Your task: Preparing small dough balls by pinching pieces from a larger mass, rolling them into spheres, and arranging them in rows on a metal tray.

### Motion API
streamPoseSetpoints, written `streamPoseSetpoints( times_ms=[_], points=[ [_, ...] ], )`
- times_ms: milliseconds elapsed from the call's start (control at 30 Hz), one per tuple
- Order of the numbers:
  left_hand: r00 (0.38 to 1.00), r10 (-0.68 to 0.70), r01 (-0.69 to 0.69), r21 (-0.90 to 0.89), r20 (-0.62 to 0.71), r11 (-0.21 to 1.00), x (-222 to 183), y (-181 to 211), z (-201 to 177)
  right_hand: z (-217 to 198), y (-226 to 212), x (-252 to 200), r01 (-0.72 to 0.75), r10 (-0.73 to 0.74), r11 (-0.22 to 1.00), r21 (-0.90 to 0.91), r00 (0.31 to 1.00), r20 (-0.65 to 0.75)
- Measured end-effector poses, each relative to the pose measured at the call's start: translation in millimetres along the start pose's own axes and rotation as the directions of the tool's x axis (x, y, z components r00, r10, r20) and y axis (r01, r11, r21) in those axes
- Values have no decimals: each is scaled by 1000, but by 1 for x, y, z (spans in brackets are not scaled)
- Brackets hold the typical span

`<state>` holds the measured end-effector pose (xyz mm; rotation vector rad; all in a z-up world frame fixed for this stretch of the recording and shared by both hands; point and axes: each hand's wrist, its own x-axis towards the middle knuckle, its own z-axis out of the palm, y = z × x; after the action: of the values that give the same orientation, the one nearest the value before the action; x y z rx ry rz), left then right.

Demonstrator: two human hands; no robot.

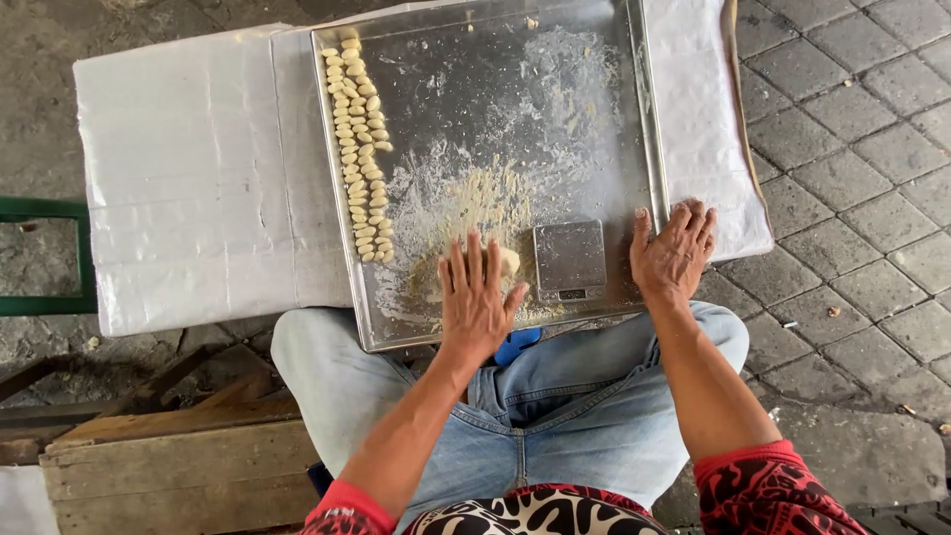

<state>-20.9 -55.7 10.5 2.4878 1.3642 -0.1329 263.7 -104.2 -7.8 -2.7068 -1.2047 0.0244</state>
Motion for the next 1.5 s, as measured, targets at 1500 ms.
streamPoseSetpoints(
  times_ms=[1500],
  points=[
    [962, 1, -79, -277, -272, 958, -53, -44, 42, -1, 4, -5, 52, -45, 981, 190, 998, -38]
  ],
)
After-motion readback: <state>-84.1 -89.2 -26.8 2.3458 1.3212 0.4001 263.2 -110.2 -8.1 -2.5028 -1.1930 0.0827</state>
